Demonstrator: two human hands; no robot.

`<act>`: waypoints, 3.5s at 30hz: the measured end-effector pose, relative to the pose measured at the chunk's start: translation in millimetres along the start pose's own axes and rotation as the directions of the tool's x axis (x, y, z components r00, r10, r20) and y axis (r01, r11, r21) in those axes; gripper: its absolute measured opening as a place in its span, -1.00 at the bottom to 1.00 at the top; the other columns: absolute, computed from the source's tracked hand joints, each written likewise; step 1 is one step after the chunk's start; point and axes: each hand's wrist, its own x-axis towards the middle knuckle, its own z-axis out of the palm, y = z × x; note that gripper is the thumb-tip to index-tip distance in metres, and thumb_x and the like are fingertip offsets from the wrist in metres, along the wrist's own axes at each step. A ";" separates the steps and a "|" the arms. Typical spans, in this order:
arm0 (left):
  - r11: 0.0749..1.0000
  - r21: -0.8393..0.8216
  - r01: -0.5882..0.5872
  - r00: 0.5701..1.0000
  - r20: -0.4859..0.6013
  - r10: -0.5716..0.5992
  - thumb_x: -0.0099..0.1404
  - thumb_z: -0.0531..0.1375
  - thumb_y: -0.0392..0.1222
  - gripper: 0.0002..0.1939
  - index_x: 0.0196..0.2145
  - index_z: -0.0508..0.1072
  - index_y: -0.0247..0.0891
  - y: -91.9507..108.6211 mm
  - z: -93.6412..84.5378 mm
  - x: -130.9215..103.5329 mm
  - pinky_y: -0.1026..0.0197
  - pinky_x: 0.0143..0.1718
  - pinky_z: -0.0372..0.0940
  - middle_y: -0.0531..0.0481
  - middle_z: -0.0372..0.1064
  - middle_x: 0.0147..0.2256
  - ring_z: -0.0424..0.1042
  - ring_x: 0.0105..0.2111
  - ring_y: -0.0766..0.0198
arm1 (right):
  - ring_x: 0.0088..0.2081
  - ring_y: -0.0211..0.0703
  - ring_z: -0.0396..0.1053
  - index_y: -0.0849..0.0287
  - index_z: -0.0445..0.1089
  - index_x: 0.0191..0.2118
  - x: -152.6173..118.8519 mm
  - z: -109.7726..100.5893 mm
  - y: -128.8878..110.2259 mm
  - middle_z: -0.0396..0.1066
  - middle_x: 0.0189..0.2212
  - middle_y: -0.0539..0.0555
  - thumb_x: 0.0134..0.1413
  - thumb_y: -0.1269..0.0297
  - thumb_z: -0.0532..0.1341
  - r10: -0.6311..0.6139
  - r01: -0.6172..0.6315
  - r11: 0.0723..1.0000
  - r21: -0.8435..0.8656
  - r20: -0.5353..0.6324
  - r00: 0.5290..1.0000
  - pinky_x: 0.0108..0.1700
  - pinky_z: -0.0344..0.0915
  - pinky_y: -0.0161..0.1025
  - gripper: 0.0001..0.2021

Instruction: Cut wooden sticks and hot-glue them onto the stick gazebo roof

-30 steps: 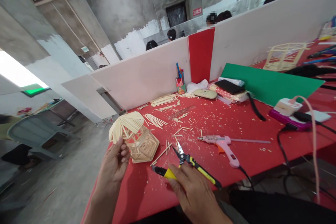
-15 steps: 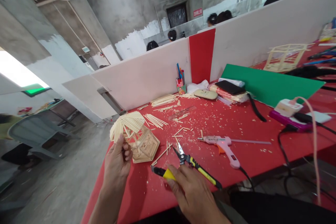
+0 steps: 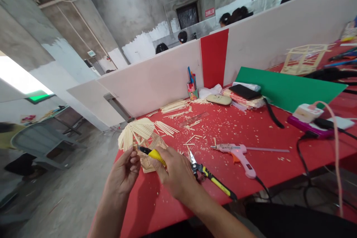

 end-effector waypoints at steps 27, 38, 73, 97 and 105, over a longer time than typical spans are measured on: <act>0.985 -0.095 0.143 0.990 0.013 -0.143 0.36 -0.05 -0.44 -0.71 -0.45 0.39 -0.41 6.9 -0.7 4.4 0.56 -0.80 0.12 0.08 0.31 -0.67 0.25 -0.76 0.54 | -0.11 -0.03 0.38 0.09 0.22 0.17 25.6 7.8 -12.6 0.40 -0.07 0.18 0.25 0.10 -0.02 -0.039 0.039 0.992 -0.117 -0.003 0.999 -0.13 0.29 -0.14 -0.57; 0.983 -0.098 0.156 0.988 0.005 -0.157 0.37 -0.05 -0.43 -0.71 -0.45 0.37 -0.40 8.3 1.5 2.5 0.56 -0.79 0.16 0.08 0.31 -0.67 0.26 -0.77 0.55 | -0.07 -0.02 0.37 0.09 0.23 0.16 24.7 6.2 -14.3 0.41 -0.10 0.17 0.24 0.10 -0.02 -0.029 0.029 0.994 -0.101 0.003 1.000 -0.09 0.28 -0.14 -0.57; 0.939 0.338 -0.061 0.952 0.303 -0.048 -0.07 0.40 -0.06 -0.69 -0.45 0.50 -0.35 -63.8 4.3 -34.2 0.44 -0.76 0.11 0.06 0.37 -0.64 0.22 -0.73 0.47 | -0.11 -0.10 0.38 0.12 0.29 0.11 -54.8 -36.8 33.1 0.44 -0.12 0.15 0.23 0.24 0.04 -0.011 0.009 1.000 -0.012 -0.109 0.994 -0.08 0.32 -0.14 -0.64; 0.931 0.366 -0.008 0.953 0.284 -0.103 -0.10 0.41 -0.13 -0.74 -0.49 0.50 -0.34 -68.0 4.6 -41.1 0.45 -0.74 0.07 0.08 0.32 -0.67 0.18 -0.74 0.50 | -0.25 -0.13 0.37 0.10 0.27 0.13 -65.9 -35.7 36.0 0.44 -0.25 0.13 0.23 0.24 0.04 -0.081 0.065 0.983 -0.170 -0.091 0.992 -0.20 0.32 -0.18 -0.63; 0.902 0.428 -0.057 0.943 0.320 -0.093 -0.08 0.41 -0.10 -0.74 -0.61 0.48 -0.34 -61.7 -4.7 -70.8 0.43 -0.74 0.03 0.04 0.29 -0.70 0.18 -0.74 0.48 | -0.39 -0.15 0.38 0.10 0.38 0.04 -53.8 -65.9 68.8 0.43 -0.47 0.09 0.23 0.20 0.03 -0.077 -0.087 0.932 -0.351 -0.427 0.901 -0.31 0.30 -0.23 -0.67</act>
